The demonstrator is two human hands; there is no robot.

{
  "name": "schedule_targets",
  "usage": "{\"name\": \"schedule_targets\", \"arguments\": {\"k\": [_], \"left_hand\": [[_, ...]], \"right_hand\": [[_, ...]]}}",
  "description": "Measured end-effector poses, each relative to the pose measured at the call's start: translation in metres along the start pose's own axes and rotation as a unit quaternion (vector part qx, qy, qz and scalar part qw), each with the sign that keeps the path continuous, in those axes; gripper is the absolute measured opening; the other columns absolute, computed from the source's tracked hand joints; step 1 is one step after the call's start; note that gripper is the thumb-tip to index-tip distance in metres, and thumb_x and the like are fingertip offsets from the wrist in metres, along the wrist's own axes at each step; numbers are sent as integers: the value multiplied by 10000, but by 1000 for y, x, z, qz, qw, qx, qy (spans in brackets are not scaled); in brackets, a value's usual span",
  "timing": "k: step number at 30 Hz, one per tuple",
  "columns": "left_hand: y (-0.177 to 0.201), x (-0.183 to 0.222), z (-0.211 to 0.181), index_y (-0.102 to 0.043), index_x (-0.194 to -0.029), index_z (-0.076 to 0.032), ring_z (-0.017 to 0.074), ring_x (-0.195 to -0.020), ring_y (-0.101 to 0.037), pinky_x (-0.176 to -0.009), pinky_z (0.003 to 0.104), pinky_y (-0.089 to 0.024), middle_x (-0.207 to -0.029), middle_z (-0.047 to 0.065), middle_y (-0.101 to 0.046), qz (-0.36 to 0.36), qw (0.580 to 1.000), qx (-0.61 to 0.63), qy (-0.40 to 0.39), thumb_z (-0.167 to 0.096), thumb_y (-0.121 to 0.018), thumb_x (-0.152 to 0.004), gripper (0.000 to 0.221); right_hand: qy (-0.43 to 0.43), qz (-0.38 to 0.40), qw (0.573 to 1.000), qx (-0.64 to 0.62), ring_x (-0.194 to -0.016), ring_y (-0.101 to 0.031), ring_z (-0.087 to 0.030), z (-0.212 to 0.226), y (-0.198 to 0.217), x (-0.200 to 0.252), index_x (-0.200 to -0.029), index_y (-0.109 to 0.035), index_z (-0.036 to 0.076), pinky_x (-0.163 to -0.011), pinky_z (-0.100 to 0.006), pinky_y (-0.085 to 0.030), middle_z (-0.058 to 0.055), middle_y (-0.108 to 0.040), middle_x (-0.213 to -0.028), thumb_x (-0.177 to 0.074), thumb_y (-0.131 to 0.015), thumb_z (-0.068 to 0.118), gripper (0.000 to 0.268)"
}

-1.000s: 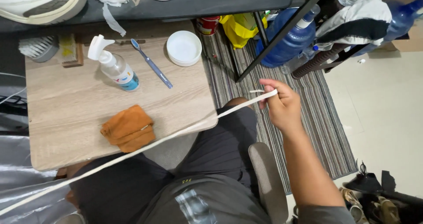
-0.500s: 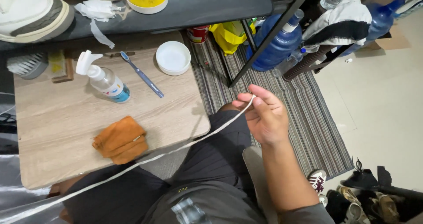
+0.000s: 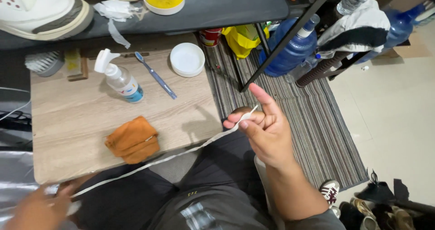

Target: Cleaning a white shoe component using a toothbrush and cleaning solution on a workbench.

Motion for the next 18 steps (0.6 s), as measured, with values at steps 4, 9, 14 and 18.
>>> {"name": "schedule_targets", "arguments": {"k": [4, 9, 14, 18], "left_hand": [[-23, -82, -204, -644, -1296, -101, 303, -1212, -633, -1074, 413, -453, -1309, 134, -666, 10, 989, 98, -106, -237, -515, -991, 358], [-15, -107, -369, -720, -1104, 18, 436, -1014, -705, -884, 504, -552, -1001, 243, -722, 168, 871, 361, -287, -226, -449, -1036, 371], [-70, -117, -382, -744, -920, -42, 90, -711, -639, -728, 223, -534, -733, 45, -738, 367, 774, 489, -165, -168, -583, -1017, 226], [-71, -113, -391, -708, -889, -23, 107, -616, -660, -637, 223, -552, -655, 54, -698, 371, 746, 531, -155, -141, -619, -995, 183]], "right_hand": [[-58, 103, 993, 3, -1060, -738, -330, 4, -29, -1, -1353, -482, -24, -1036, -483, -590, -193, -746, -1069, -1005, -639, -24, 382], [-47, 150, 987, -19, -996, -732, -373, 2, -36, -6, -878, -675, -55, -918, -475, -606, -366, -674, -1062, -868, -694, -67, 25], [-94, 233, 968, 19, -425, -552, -174, 2, -9, -7, -909, -664, -143, -413, -264, -486, -218, -618, -616, -888, -662, -104, 45], [-107, 253, 961, 16, -387, -573, -189, 4, 3, -9, -902, -671, -177, -392, -275, -506, -244, -647, -587, -890, -638, -95, 89]]}}
Point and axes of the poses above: each hand's wrist, its own x-axis away from the middle knuckle, its own y-axis out of the back of the hand, z = x × y, the point moved 5 cm from there along -x, towards the middle knuckle
